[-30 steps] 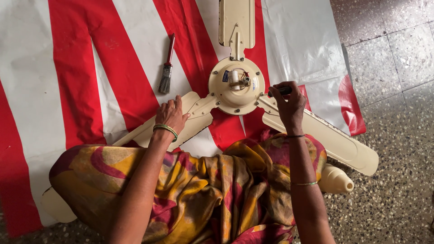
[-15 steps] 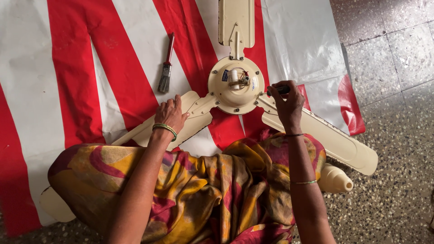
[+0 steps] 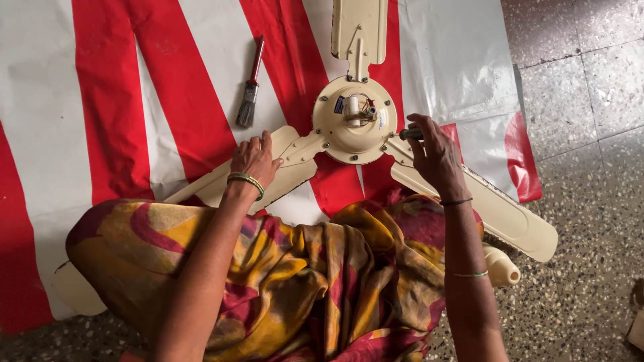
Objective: The person attaches a fan blade to the ceiling fan motor housing using a screwdriver. They align the blade, insert screws, and tighten them to secure the blade to the central hub.
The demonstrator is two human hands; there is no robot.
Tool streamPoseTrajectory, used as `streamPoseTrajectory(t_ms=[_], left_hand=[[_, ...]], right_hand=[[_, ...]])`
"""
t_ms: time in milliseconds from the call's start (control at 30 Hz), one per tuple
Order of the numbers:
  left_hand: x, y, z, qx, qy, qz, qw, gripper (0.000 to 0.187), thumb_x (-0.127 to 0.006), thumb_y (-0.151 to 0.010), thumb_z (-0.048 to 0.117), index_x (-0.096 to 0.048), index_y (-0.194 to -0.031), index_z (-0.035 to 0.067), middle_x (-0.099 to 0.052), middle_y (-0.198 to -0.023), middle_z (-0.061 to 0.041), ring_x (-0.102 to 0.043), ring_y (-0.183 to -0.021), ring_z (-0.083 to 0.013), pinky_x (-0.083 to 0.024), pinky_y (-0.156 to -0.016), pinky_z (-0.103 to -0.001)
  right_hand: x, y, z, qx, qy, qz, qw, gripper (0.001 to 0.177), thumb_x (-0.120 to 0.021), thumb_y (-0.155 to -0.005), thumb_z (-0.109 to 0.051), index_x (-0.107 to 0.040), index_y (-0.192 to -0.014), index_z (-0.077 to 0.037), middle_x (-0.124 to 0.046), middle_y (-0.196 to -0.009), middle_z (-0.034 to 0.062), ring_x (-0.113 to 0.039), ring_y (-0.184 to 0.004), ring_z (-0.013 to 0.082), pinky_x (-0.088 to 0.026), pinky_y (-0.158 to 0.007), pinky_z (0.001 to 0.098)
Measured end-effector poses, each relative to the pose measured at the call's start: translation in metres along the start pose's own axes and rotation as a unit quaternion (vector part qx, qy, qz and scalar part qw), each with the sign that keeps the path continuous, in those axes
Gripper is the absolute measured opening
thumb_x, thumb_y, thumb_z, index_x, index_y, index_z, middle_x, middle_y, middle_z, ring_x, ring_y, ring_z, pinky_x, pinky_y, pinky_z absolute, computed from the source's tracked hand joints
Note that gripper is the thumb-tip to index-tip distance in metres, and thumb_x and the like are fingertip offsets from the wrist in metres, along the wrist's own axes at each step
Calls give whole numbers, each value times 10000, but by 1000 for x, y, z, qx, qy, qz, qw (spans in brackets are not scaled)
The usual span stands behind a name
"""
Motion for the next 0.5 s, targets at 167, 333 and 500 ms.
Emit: streamPoseTrajectory(t_ms=[167, 333, 500], left_hand=[[2, 2, 1, 2, 3, 3, 1000, 782, -636, -983, 444, -317, -1546, 6, -566, -1331, -212, -565, -1202, -361, -472, -1039, -480], [1, 2, 0, 0, 16, 10, 1000, 800, -645, -970, 441, -314, -1550, 1, -571, -1323, -213, -567, -1200, -360, -466, -1047, -478], [-2, -1, 0, 1, 11, -2, 1000, 791, -634, -986, 449, -309, -1555, 6, -566, -1332, -226, -568, -1199, -366, -471, -1042, -477]], right_hand=[[-4, -6, 2, -48, 41, -21, 998, 235, -716, -939, -80, -626, -1155, -109, -772, -1016, 53, -753, -853, 235, -548, -635, 383], [-13, -12, 6, -73, 65, -14, 995, 161, -746, -914, -126, -663, -1047, -94, -782, -928, 44, -753, -750, 215, -534, -583, 358], [-13, -11, 27, -160, 72, 6, 984, 309, -796, -948, -325, -638, -954, -60, -741, -692, 45, -724, -575, 192, -526, -549, 330]])
Point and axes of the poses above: each hand's wrist, its own y-axis away from the middle knuckle, its own x-axis out of the back of the hand, z = x × y, the point moved 2 cm from there along -y, towards the middle knuckle
